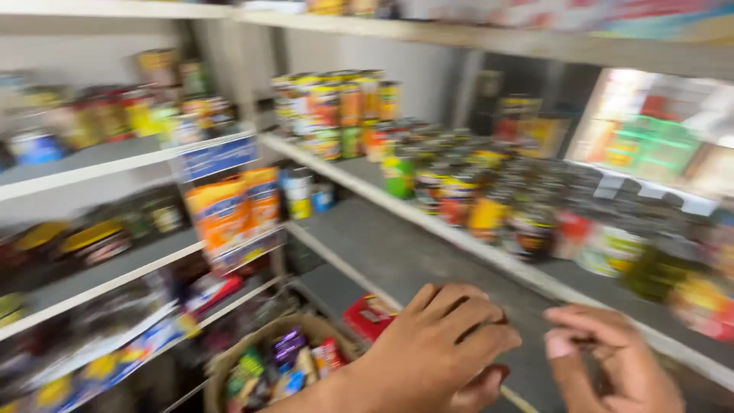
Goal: Organizing and stocking various canned goods on metal shelves in a grocery store setting.
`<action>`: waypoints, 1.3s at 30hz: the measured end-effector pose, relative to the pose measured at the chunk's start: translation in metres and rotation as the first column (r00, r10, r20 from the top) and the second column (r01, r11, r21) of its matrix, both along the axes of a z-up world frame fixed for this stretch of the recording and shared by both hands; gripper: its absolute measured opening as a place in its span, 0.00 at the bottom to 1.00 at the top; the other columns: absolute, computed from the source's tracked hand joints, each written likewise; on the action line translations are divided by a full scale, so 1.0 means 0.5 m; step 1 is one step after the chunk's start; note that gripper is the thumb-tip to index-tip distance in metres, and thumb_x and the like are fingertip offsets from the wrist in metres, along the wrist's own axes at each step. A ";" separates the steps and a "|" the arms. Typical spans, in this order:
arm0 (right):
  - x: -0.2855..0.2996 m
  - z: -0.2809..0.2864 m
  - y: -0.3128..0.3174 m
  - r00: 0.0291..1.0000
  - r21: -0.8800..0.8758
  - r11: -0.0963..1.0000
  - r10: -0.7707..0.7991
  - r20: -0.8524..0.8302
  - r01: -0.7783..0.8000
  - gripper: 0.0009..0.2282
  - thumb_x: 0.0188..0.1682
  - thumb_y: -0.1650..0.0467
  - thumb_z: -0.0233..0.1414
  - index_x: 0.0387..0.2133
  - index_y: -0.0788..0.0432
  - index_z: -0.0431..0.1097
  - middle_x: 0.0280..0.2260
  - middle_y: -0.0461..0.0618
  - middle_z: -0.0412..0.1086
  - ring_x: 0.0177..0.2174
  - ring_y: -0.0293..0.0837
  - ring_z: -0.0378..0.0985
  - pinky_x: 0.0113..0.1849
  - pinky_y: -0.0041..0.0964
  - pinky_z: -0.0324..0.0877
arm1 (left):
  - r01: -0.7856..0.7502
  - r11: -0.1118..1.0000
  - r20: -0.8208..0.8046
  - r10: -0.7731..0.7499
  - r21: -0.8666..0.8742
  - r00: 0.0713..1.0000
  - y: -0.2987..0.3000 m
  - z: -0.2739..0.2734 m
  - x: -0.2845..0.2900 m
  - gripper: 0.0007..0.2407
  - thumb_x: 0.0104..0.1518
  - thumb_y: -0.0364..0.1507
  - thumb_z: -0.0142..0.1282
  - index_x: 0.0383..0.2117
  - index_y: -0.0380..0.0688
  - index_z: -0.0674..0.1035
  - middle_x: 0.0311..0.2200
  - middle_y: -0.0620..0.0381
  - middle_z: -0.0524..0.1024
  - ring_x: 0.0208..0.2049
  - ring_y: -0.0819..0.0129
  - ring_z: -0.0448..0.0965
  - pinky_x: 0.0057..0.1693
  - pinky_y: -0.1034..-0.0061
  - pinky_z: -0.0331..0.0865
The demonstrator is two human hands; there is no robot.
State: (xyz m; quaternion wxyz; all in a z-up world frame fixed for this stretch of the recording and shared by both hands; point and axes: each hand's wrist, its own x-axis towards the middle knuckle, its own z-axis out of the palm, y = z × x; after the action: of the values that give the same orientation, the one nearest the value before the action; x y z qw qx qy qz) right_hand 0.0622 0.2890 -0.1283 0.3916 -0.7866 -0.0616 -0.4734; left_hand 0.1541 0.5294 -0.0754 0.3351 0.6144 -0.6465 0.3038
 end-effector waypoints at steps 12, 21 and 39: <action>0.435 -0.100 0.737 0.833 0.058 0.833 0.552 -0.031 -0.550 0.12 0.43 0.74 0.60 0.41 0.60 0.73 0.35 0.49 0.79 0.31 0.36 0.82 0.39 0.32 0.77 | -0.683 0.729 -0.084 0.679 -0.042 0.729 0.788 -0.103 0.122 0.14 0.53 0.28 0.67 0.45 0.45 0.78 0.44 0.56 0.77 0.50 0.59 0.78 0.57 0.64 0.71; 0.674 0.093 1.188 0.704 0.007 0.723 0.675 -0.219 -0.691 0.13 0.43 0.73 0.59 0.42 0.60 0.73 0.34 0.46 0.79 0.31 0.35 0.81 0.36 0.31 0.75 | -0.815 0.579 -0.216 0.799 0.023 0.561 1.110 -0.011 0.332 0.15 0.51 0.28 0.64 0.44 0.39 0.77 0.43 0.48 0.76 0.48 0.51 0.75 0.54 0.63 0.68; 1.269 0.150 1.460 0.946 -0.387 0.878 0.187 -0.265 -0.282 0.21 0.41 0.63 0.64 0.45 0.57 0.69 0.44 0.69 0.65 0.39 0.66 0.72 0.41 0.56 0.69 | -0.886 0.366 -0.518 0.836 0.283 0.180 1.318 0.065 0.890 0.25 0.47 0.35 0.68 0.49 0.45 0.68 0.49 0.36 0.66 0.45 0.33 0.75 0.47 0.48 0.72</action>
State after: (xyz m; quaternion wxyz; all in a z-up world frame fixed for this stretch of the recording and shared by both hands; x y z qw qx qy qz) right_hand 0.6966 1.0188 -0.0535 0.2722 -0.8862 -0.2139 -0.3079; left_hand 0.5990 1.1884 -0.0431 0.3104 0.9141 -0.0356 0.2583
